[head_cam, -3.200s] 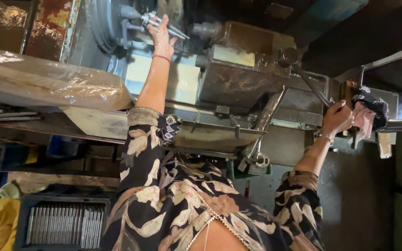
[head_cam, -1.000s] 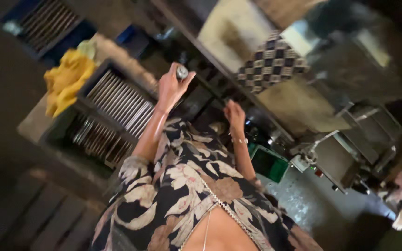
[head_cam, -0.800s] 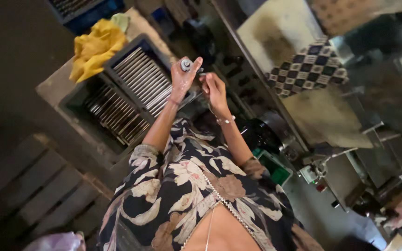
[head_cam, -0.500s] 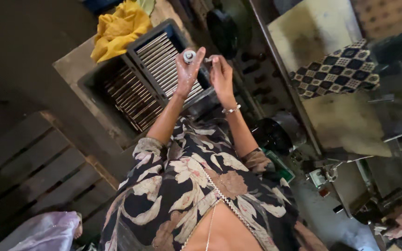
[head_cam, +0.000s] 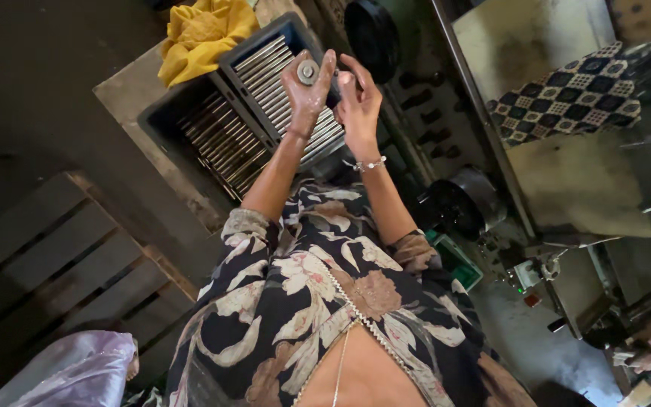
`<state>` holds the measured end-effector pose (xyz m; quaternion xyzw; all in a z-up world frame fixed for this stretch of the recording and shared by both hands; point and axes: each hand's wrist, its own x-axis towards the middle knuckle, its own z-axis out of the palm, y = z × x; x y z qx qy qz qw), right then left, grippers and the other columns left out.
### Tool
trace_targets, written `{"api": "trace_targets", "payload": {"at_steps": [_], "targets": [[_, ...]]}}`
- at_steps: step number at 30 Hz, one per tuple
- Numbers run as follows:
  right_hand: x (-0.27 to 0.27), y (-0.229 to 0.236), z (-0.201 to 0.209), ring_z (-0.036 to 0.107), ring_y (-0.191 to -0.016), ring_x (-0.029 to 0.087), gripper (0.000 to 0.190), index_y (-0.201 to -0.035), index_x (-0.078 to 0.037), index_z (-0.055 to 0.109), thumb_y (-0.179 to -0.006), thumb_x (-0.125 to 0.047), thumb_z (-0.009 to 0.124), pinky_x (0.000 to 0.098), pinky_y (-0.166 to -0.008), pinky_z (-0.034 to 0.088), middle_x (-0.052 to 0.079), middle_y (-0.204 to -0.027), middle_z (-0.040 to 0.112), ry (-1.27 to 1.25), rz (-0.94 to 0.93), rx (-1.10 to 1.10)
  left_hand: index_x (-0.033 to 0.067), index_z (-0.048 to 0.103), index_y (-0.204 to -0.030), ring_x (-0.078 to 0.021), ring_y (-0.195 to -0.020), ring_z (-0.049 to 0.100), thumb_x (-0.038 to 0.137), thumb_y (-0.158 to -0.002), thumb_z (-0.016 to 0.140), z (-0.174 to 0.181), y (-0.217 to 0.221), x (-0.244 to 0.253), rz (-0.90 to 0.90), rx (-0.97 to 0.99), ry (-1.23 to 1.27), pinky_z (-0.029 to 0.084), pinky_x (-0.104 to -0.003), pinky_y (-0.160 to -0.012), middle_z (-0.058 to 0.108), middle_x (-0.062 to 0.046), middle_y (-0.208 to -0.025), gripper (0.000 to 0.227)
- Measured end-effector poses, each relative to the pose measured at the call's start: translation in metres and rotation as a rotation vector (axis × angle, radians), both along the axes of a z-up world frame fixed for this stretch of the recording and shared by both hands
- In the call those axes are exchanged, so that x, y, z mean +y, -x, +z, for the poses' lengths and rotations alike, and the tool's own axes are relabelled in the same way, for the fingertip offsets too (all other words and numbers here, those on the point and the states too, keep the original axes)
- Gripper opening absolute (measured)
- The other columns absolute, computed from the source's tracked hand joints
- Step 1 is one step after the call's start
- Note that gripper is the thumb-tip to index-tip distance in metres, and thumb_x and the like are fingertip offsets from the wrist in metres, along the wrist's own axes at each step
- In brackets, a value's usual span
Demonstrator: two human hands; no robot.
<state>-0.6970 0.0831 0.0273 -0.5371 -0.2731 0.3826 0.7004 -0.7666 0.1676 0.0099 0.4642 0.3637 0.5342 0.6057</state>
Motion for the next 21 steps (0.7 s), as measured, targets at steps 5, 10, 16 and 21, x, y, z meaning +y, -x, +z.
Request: {"api": "trace_targets", "payload": {"at_steps": [5,10,16,21], "targets": [[0.019,-0.005,-0.013,0.054,-0.082,0.007,0.029,-0.126,0.002,0.07,-0.107,-0.019,0.076,0.0323,-0.067,0.042,0.003,-0.11,0.071,-0.228,-0.2,-0.271,0.004,0.067,-0.096,-0.0069,-0.072,0.053,0.035,-0.103,0.071,-0.007,-0.001,-0.006,-0.209,-0.048,-0.034,0.043,-0.028,-0.06,0.064,0.001,-0.082,0.032],[-0.001,-0.026,0.014,0.039,-0.049,0.004,0.024,-0.115,0.002,0.069,-0.101,-0.017,0.073,0.0263,-0.043,0.03,0.0,-0.09,0.064,-0.299,-0.416,0.076,0.0022,0.063,-0.105,-0.0351,-0.08,0.066,0.032,-0.105,0.067,-0.071,0.018,-0.02,-0.401,0.689,-0.291,0.05,-0.045,-0.07,0.07,-0.02,-0.088,0.03],[-0.077,-0.051,0.042,0.033,-0.045,0.005,0.022,-0.119,0.0,0.067,-0.105,-0.017,0.07,0.0285,-0.045,0.03,-0.002,-0.069,0.052,-0.327,-0.57,-0.022,0.008,0.068,-0.114,-0.0419,-0.097,0.068,0.001,-0.085,0.059,-0.191,0.074,-0.035,-0.465,0.903,-0.636,0.053,-0.049,-0.089,0.072,-0.021,-0.099,0.031],[-0.115,-0.042,0.007,0.029,-0.046,0.004,0.02,-0.118,-0.001,0.067,-0.106,-0.016,0.069,0.0267,-0.046,0.027,-0.004,-0.07,0.046,-0.219,-0.563,-0.002,0.0007,0.062,-0.122,-0.0406,-0.1,0.066,0.003,-0.091,0.059,-0.243,0.085,-0.033,-0.412,1.123,-0.833,0.05,-0.045,-0.089,0.073,-0.02,-0.11,0.031]]}}
